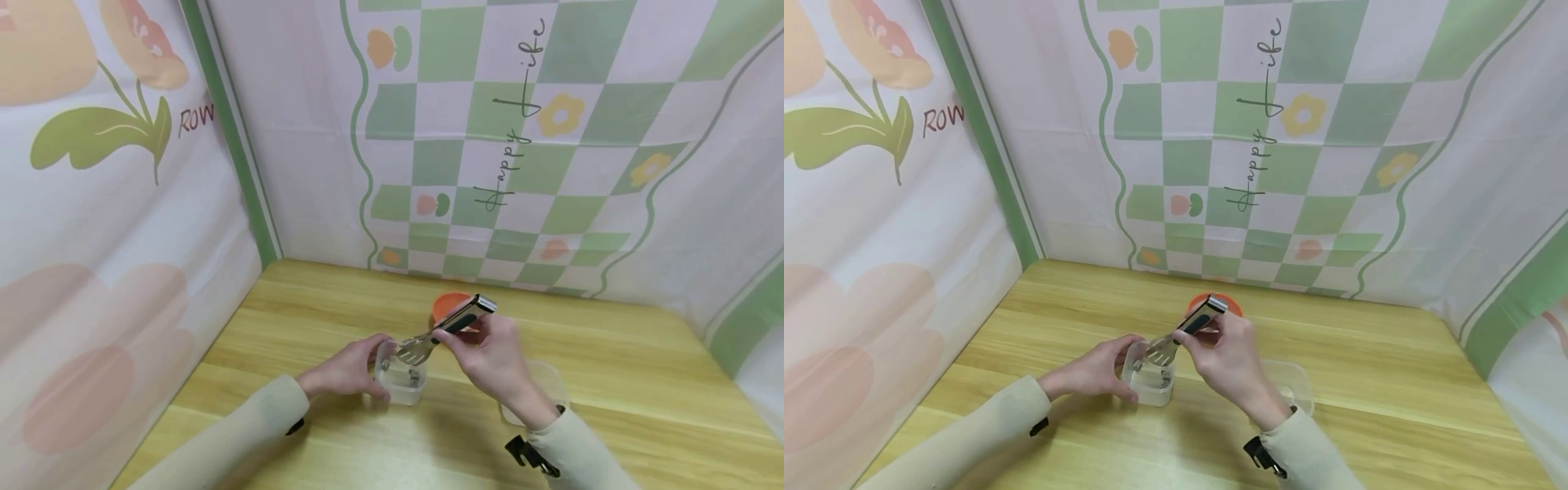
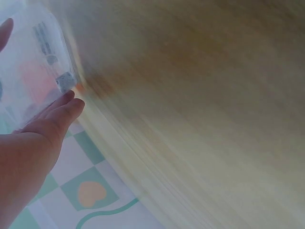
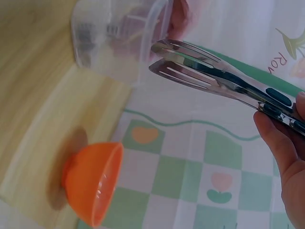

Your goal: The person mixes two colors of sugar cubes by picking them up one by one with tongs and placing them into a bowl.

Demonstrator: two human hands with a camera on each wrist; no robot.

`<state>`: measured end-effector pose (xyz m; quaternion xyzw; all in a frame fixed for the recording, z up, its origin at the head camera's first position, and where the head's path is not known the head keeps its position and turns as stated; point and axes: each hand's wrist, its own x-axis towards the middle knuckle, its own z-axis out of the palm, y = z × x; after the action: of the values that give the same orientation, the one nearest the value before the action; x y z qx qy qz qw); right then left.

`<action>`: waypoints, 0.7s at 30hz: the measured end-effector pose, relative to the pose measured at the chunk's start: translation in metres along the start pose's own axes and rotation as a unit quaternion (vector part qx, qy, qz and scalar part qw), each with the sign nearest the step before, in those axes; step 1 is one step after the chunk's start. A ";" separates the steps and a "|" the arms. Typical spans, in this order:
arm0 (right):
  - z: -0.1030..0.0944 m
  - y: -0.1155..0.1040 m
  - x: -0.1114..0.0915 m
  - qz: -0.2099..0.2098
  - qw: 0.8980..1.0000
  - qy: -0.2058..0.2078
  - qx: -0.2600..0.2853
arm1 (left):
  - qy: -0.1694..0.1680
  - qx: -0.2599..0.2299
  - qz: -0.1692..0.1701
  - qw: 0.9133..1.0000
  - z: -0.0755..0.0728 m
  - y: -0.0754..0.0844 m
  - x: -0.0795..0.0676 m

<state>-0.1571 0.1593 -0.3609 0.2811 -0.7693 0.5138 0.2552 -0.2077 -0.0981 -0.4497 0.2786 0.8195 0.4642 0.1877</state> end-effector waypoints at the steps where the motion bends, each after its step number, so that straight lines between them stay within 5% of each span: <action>1: 0.002 0.001 -0.001 0.001 1.000 -0.003 0.001 | 0.000 0.001 0.001 1.000 0.000 0.000 0.000; 21: 0.028 0.022 -0.014 0.027 0.998 -0.051 0.000 | -0.005 0.018 0.001 1.000 -0.001 -0.002 0.001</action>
<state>-0.1655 0.1422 -0.3946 0.2856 -0.7887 0.5057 0.2016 -0.2092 -0.0990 -0.4513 0.2847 0.8266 0.4482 0.1866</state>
